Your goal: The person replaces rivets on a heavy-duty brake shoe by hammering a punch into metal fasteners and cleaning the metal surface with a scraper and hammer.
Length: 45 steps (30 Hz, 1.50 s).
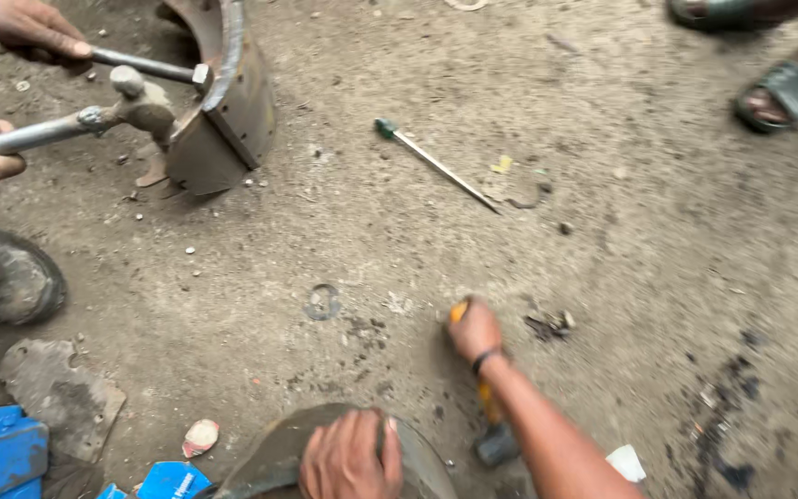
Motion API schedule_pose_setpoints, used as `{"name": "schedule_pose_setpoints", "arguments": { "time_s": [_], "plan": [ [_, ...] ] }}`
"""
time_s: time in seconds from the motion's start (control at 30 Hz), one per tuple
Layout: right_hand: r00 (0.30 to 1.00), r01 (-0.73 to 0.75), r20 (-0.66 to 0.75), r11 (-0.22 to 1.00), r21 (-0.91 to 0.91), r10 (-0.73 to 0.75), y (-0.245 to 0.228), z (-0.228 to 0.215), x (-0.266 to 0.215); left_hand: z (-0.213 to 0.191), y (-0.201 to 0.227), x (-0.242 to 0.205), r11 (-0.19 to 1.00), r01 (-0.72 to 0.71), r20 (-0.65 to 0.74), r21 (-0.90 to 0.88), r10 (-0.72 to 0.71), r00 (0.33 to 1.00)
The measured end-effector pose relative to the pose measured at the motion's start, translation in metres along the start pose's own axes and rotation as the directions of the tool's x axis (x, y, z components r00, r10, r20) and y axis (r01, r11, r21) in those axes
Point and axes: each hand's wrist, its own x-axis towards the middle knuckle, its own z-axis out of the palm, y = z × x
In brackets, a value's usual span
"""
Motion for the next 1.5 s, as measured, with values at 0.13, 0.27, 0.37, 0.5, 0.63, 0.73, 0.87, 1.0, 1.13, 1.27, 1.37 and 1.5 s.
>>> {"name": "schedule_pose_setpoints", "arguments": {
  "time_s": [0.13, 0.27, 0.37, 0.5, 0.63, 0.73, 0.87, 1.0, 1.13, 1.27, 1.37, 1.5],
  "plan": [
    [0.990, 0.123, -0.055, 0.988, -0.097, -0.128, -0.068, -0.026, 0.104, 0.015, -0.025, -0.013, 1.000, 0.021, 0.306, -0.007, -0.018, 0.952],
    [0.965, 0.180, -0.158, 0.965, -0.191, -0.211, -0.123, -0.053, 0.161, 0.051, -0.055, -0.039, 0.996, -0.088, 0.205, -0.034, 0.093, 0.974],
    [0.941, 0.204, -0.218, 0.948, -0.246, -0.259, -0.143, -0.063, 0.169, 0.090, -0.075, -0.056, 0.983, -0.186, 0.075, 0.008, 0.185, 0.980],
    [0.961, 0.163, -0.175, 0.948, -0.273, -0.216, -0.141, -0.062, 0.173, 0.131, -0.096, -0.081, 0.980, -0.198, 0.103, 0.028, 0.195, 0.975],
    [0.934, 0.207, -0.219, 0.927, -0.312, -0.282, -0.146, -0.054, 0.168, 0.145, -0.089, -0.083, 0.975, -0.176, -0.168, 0.137, 0.198, 0.966],
    [0.966, 0.170, -0.137, 0.941, -0.294, -0.218, -0.153, -0.059, 0.151, 0.121, -0.078, -0.062, 0.989, -0.131, 0.112, 0.069, 0.123, 0.986],
    [0.956, 0.285, 0.019, 0.912, -0.295, -0.292, -0.155, -0.077, 0.103, 0.065, -0.045, -0.035, 0.998, 0.059, 0.351, 0.012, -0.059, 0.934],
    [0.948, 0.309, 0.108, 0.947, -0.089, -0.300, -0.130, -0.117, 0.029, 0.022, -0.018, 0.012, 0.840, 0.479, 0.434, -0.256, -0.343, 0.833],
    [0.851, 0.405, 0.189, 0.841, 0.357, -0.490, -0.083, -0.177, -0.073, -0.005, 0.024, 0.086, 0.322, 0.440, 0.471, -0.838, 0.021, 0.882],
    [0.715, 0.607, 0.151, 0.713, 0.351, -0.683, -0.061, -0.221, -0.191, -0.069, 0.101, 0.115, -0.429, 0.415, 0.425, -0.802, 0.079, 0.902],
    [0.849, 0.488, -0.022, 0.766, 0.418, -0.529, -0.050, -0.258, -0.255, -0.121, 0.138, 0.096, -0.280, 0.355, 0.372, -0.892, -0.011, 0.928],
    [0.924, 0.362, -0.253, 0.441, 0.821, -0.289, -0.030, -0.329, -0.320, -0.165, 0.149, 0.048, 0.127, 0.198, 0.200, -0.972, 0.001, 0.980]
  ]
}}
